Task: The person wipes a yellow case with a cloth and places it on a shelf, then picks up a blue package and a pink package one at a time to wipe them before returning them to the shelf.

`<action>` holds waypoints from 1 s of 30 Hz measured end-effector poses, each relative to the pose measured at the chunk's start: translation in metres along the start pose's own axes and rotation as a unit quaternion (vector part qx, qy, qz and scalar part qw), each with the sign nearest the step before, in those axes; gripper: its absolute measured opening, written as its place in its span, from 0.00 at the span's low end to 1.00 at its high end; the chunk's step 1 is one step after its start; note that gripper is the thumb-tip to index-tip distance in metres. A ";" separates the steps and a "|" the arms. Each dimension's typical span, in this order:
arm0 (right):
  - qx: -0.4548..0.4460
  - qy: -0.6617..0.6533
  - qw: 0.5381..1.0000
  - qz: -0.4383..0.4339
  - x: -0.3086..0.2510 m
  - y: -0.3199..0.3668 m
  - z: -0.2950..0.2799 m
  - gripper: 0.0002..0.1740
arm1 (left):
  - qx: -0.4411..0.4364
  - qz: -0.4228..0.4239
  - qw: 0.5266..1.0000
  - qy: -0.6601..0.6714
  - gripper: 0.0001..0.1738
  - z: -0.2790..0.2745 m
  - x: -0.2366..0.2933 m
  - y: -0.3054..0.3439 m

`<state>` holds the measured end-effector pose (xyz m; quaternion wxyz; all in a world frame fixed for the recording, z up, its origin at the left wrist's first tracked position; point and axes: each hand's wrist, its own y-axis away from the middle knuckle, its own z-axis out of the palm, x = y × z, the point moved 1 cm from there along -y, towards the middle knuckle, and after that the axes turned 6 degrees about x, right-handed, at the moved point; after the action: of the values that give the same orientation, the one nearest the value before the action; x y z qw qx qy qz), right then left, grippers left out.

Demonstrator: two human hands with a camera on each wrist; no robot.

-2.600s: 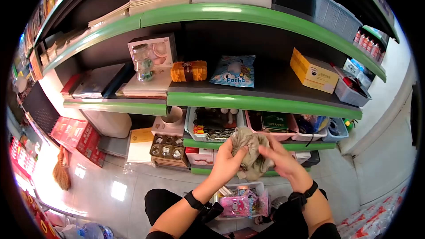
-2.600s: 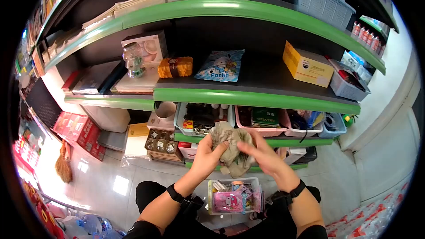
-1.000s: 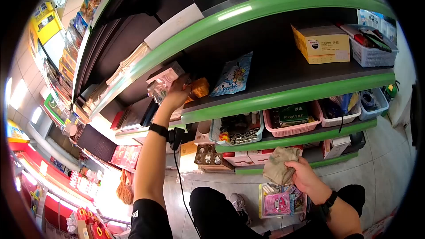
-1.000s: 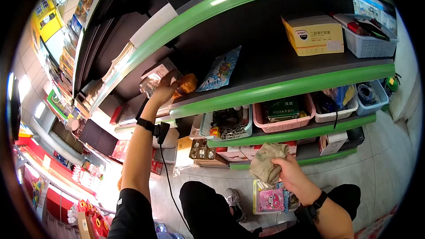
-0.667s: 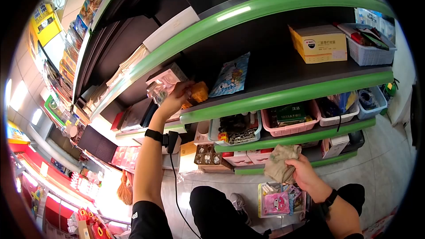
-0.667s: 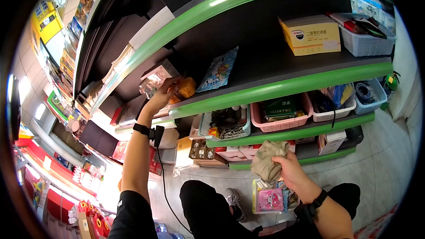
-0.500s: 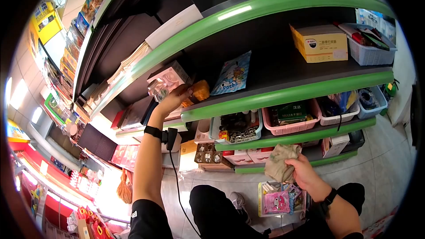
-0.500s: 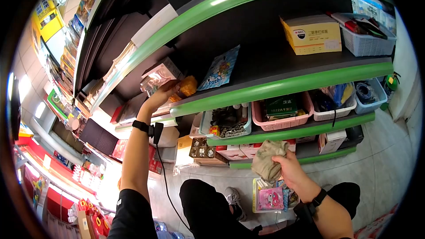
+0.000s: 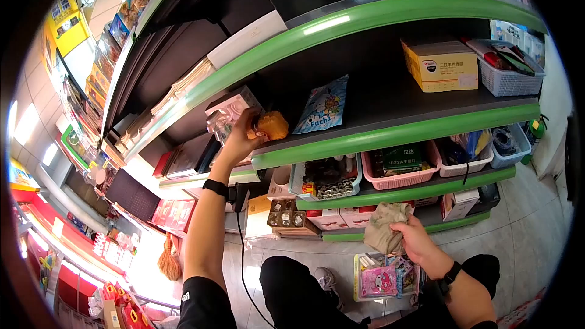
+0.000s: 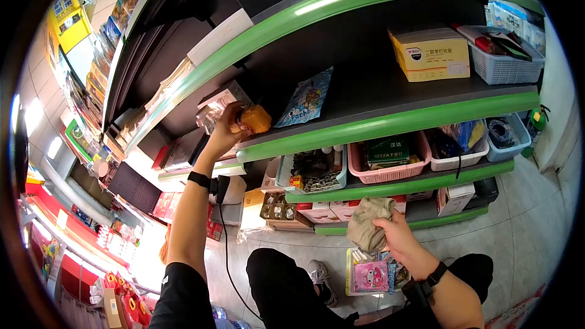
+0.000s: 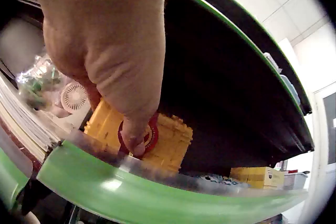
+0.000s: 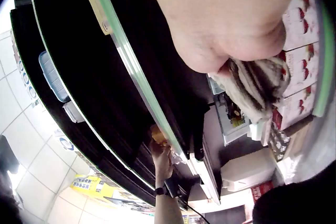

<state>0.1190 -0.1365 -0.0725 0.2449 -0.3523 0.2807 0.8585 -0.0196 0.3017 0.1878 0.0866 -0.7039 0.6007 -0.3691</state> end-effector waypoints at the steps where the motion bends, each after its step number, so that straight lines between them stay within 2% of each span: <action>1: 0.002 -0.001 1.000 0.000 0.000 0.000 0.000 0.26 | -0.007 -0.004 1.000 -0.010 0.41 0.000 -0.002 0.000; 5: -0.005 -0.001 1.000 -0.003 0.001 -0.002 -0.003 0.25 | -0.012 0.010 0.999 -0.036 0.44 -0.002 -0.001 0.000; 11: -0.009 0.011 1.000 -0.002 -0.001 -0.002 -0.003 0.26 | -0.027 -0.002 0.999 -0.042 0.44 -0.004 0.002 -0.001; 14: -0.006 0.016 1.000 -0.003 -0.003 -0.001 -0.001 0.26 | -0.023 -0.014 0.999 0.020 0.42 -0.005 -0.011 -0.002; 17: -0.009 0.005 1.000 0.001 -0.003 0.001 0.000 0.27 | 0.057 -0.002 0.998 -0.042 0.41 -0.011 -0.006 0.003; 18: -0.013 -0.004 1.000 0.004 -0.013 0.009 0.007 0.27 | 0.120 0.056 0.987 -0.092 0.40 -0.011 -0.011 0.005; 19: -0.015 -0.014 1.000 0.007 -0.020 0.014 0.013 0.28 | 0.215 0.079 0.958 -0.172 0.33 -0.007 0.017 0.012; 21: -0.097 -0.037 0.994 0.025 -0.031 0.012 0.009 0.30 | 0.260 0.072 0.961 -0.067 0.25 0.009 0.084 0.033; 23: -0.123 -0.054 0.990 0.047 -0.055 0.025 0.018 0.28 | 0.169 -0.023 0.983 0.064 0.16 0.047 0.127 0.074; 25: -0.114 -0.085 0.989 0.049 -0.059 0.023 0.014 0.26 | -0.080 -0.089 0.985 0.123 0.22 0.095 0.161 0.108; 27: -0.100 -0.036 0.994 0.001 -0.058 0.024 0.015 0.24 | -0.139 -0.158 0.933 0.292 0.35 0.160 0.175 0.143; 28: -0.098 -0.012 0.995 -0.023 -0.056 0.022 0.017 0.24 | -0.164 -0.189 0.902 0.351 0.39 0.191 0.166 0.159; 29: -0.081 0.081 0.989 -0.094 -0.052 0.020 0.016 0.23 | -0.189 -0.219 0.866 0.408 0.44 0.218 0.158 0.172; 30: -0.062 0.175 0.970 -0.160 -0.044 0.017 0.013 0.22 | -0.174 -0.245 0.823 0.482 0.43 0.240 0.166 0.183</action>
<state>0.1302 -0.1501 -0.0263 0.3038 -0.5516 0.2051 0.7492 -0.0122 0.0260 -0.0175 -0.4314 -0.5639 0.4277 -0.5595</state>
